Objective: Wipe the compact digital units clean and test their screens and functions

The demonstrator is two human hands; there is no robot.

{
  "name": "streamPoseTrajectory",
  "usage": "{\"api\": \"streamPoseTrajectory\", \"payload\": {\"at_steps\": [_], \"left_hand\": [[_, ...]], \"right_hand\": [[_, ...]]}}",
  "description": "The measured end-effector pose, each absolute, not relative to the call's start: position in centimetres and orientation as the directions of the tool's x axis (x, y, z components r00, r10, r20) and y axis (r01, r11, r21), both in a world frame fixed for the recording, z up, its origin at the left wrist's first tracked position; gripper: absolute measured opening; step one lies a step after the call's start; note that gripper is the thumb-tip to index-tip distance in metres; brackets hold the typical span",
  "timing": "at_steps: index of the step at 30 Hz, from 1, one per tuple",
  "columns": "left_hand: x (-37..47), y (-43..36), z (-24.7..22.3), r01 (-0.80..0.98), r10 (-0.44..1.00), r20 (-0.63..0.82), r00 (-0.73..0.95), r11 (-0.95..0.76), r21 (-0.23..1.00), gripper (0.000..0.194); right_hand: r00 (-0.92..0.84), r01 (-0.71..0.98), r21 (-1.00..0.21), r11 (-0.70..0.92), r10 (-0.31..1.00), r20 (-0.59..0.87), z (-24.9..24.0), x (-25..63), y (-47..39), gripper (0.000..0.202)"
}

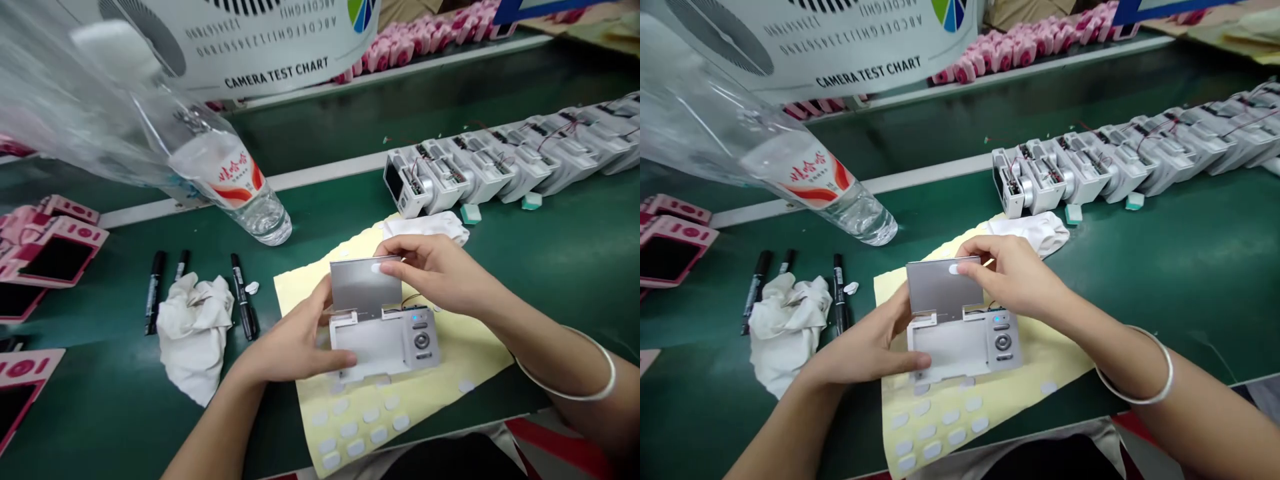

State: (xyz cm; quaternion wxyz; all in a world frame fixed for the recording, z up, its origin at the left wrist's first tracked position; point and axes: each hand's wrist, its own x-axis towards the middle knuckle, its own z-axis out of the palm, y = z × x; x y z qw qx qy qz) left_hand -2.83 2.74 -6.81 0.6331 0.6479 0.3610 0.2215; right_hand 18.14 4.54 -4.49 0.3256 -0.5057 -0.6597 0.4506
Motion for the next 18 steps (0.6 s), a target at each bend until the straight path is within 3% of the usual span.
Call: {"api": "streamPoseTrajectory", "payload": {"at_steps": [3, 7, 10, 18], "left_hand": [[-3.5, 3.5, -7.2, 0.102, 0.657, -0.207, 0.725, 0.195, 0.975, 0.076], [-3.5, 4.3, -8.2, -0.024, 0.66, -0.185, 0.728, 0.294, 0.955, 0.063], [-3.5, 4.5, -8.7, -0.054, 0.698, -0.267, 0.664, 0.401, 0.915, 0.057], [-3.2, 4.1, -8.8, -0.055, 0.756, -0.364, 0.544, 0.464, 0.884, 0.035]], "right_hand": [[-0.261, 0.391, -0.913, 0.116, 0.965, 0.011, -4.7, 18.2, 4.8, 0.01], [-0.222, 0.436, -0.881, 0.181, 0.971, 0.09, -4.9, 18.2, 4.7, 0.01], [-0.199, 0.493, -0.825, 0.276, 0.959, 0.202, -4.8, 18.3, 3.8, 0.009], [-0.268, 0.659, -0.405, 0.634, 0.701, 0.661, -6.1, 17.6, -1.6, 0.009]]}}
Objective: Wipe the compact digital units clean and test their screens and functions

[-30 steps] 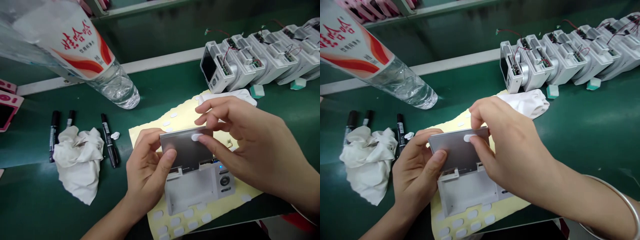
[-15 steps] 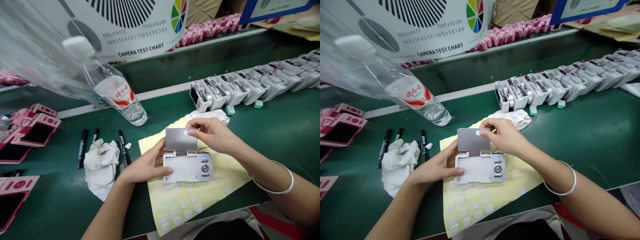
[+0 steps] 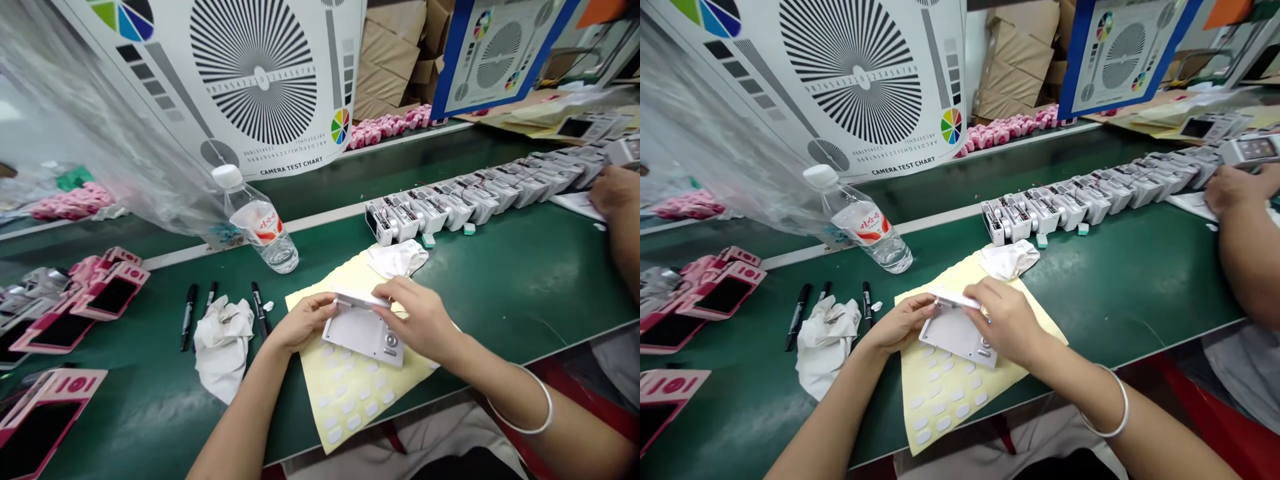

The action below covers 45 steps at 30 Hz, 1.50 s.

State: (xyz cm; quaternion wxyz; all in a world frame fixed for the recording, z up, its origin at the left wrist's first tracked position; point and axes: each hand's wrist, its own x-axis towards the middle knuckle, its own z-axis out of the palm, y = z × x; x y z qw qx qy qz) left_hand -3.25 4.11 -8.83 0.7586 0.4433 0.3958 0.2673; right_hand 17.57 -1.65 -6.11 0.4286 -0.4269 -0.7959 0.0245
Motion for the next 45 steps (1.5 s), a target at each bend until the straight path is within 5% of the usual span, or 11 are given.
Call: {"api": "streamPoseTrajectory", "payload": {"at_steps": [3, 7, 10, 14, 18, 21, 26, 31, 39, 45], "left_hand": [[-2.9, 3.9, -8.6, -0.07, 0.778, -0.347, 0.524, 0.445, 0.893, 0.038], [-2.6, 3.7, -8.2, -0.077, 0.795, -0.298, 0.528, 0.395, 0.916, 0.042], [-2.5, 3.5, -8.1, -0.056, 0.809, -0.245, 0.534, 0.323, 0.945, 0.043], [-2.7, 3.3, -7.9, 0.059, 0.784, -0.164, 0.598, 0.162, 0.985, 0.053], [-2.6, 2.8, -7.7, 0.234, 0.768, -0.069, 0.637, -0.107, 0.966, 0.076], [-2.2, 2.3, -7.8, 0.35, 0.781, 0.065, 0.621, -0.351, 0.869, 0.066], [-2.0, 2.2, -8.4, 0.397, 0.659, 0.398, 0.638, -0.724, 0.563, 0.056], [-2.3, 2.5, -9.1, 0.406, 0.467, 0.593, 0.656, -0.881, 0.244, 0.057], [-2.4, 2.6, -8.6, 0.458, 0.416, 0.551, 0.723, -0.886, 0.068, 0.062], [-2.4, 2.4, -8.2, 0.478, 0.45, 0.493, 0.745, -0.875, 0.077, 0.064]], "right_hand": [[-0.337, 0.671, -0.32, 0.669, 0.66, 0.672, -7.1, 16.9, -3.2, 0.012], [-0.347, 0.653, -0.352, 0.67, 0.679, 0.647, -8.0, 17.1, -4.4, 0.005], [-0.265, 0.629, -0.448, 0.636, 0.717, 0.645, -8.3, 18.2, -4.9, 0.01], [0.005, 0.68, -0.623, 0.388, 0.846, 0.532, -8.9, 19.9, -5.2, 0.013], [-0.089, 0.713, -0.652, 0.258, 0.956, 0.28, -10.4, 20.0, -5.3, 0.058], [-0.142, 0.742, -0.598, 0.304, 0.942, 0.304, -11.5, 19.5, -5.0, 0.072], [-0.168, 0.743, -0.455, 0.491, 0.794, 0.584, -12.2, 19.8, -4.2, 0.07], [-0.146, 0.747, -0.407, 0.526, 0.726, 0.672, -12.4, 20.0, -3.9, 0.07], [-0.162, 0.742, -0.435, 0.509, 0.767, 0.621, -12.1, 19.7, -4.1, 0.069], [-0.186, 0.73, -0.48, 0.487, 0.817, 0.545, -11.5, 20.0, -4.1, 0.066]]}}
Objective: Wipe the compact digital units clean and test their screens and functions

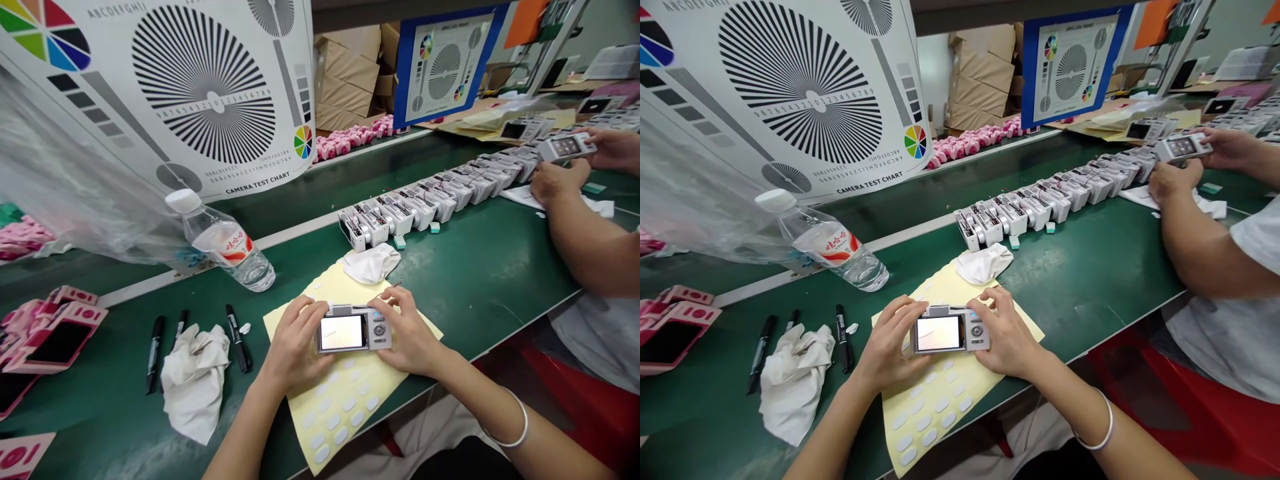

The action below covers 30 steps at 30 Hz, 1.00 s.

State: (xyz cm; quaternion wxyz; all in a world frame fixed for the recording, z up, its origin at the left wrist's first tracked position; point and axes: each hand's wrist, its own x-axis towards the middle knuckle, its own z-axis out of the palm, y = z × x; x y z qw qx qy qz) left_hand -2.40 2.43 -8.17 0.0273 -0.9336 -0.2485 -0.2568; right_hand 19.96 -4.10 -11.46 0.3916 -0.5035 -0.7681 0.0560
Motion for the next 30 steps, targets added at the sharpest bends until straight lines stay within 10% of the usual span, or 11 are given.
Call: {"api": "streamPoseTrajectory", "payload": {"at_steps": [30], "left_hand": [[-2.22, 2.2, -7.58, 0.443, 0.464, 0.443, 0.767, -0.883, 0.158, 0.057]], "right_hand": [[-0.253, 0.638, -0.555, 0.534, 0.826, 0.504, -10.81, 20.66, -4.38, 0.062]]}}
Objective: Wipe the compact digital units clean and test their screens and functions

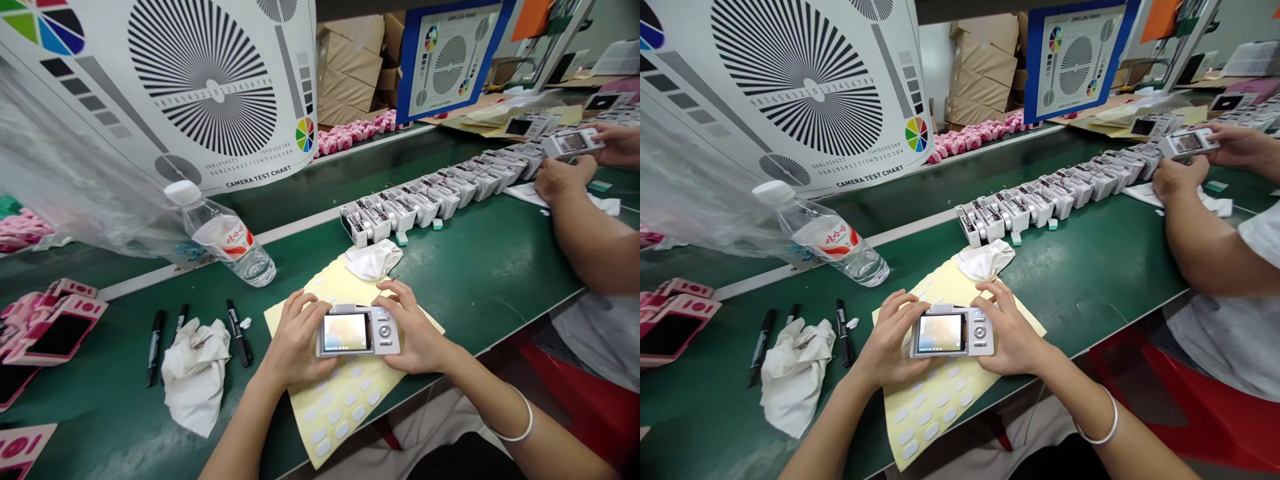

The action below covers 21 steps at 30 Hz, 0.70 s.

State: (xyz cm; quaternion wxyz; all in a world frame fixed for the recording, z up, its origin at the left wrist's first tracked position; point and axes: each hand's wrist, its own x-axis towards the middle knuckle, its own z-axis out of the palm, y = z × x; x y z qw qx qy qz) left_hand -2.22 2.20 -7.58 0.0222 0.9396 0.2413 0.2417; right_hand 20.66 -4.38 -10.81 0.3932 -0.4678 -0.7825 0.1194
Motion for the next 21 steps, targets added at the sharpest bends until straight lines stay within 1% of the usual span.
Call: {"api": "streamPoseTrajectory", "payload": {"at_steps": [9, 11, 13, 15, 16, 18, 19, 21], "left_hand": [[-2.16, 2.13, -7.26, 0.419, 0.446, 0.442, 0.778, -0.893, 0.163, 0.06], [-2.16, 2.12, -7.25, 0.418, 0.453, 0.435, 0.778, -0.891, 0.179, 0.059], [-2.18, 2.1, -7.22, 0.417, 0.466, 0.434, 0.772, -0.885, 0.209, 0.058], [-2.21, 2.07, -7.24, 0.417, 0.495, 0.444, 0.747, -0.869, 0.266, 0.056], [-2.22, 2.04, -7.29, 0.419, 0.516, 0.455, 0.726, -0.856, 0.303, 0.055], [-2.22, 2.0, -7.46, 0.423, 0.566, 0.475, 0.674, -0.822, 0.38, 0.055], [-2.2, 1.98, -7.57, 0.426, 0.591, 0.48, 0.649, -0.804, 0.414, 0.056], [-2.11, 1.95, -7.8, 0.437, 0.634, 0.477, 0.609, -0.77, 0.465, 0.058]], "right_hand": [[-0.274, 0.626, -0.534, 0.569, 0.801, 0.532, -10.9, 20.86, -4.28, 0.059], [-0.271, 0.608, -0.551, 0.571, 0.802, 0.532, -10.84, 20.85, -4.24, 0.059], [-0.265, 0.568, -0.6, 0.563, 0.815, 0.515, -10.75, 20.84, -4.3, 0.059], [-0.257, 0.485, -0.697, 0.528, 0.848, 0.464, -10.64, 20.82, -4.43, 0.061], [-0.25, 0.412, -0.769, 0.49, 0.872, 0.422, -10.59, 20.81, -4.49, 0.062], [-0.235, 0.205, -0.903, 0.378, 0.915, 0.33, -10.49, 20.8, -4.56, 0.067], [-0.229, 0.099, -0.943, 0.316, 0.93, 0.288, -10.45, 20.8, -4.55, 0.067], [-0.237, -0.052, -0.973, 0.225, 0.944, 0.231, -10.35, 20.87, -4.48, 0.066]]}}
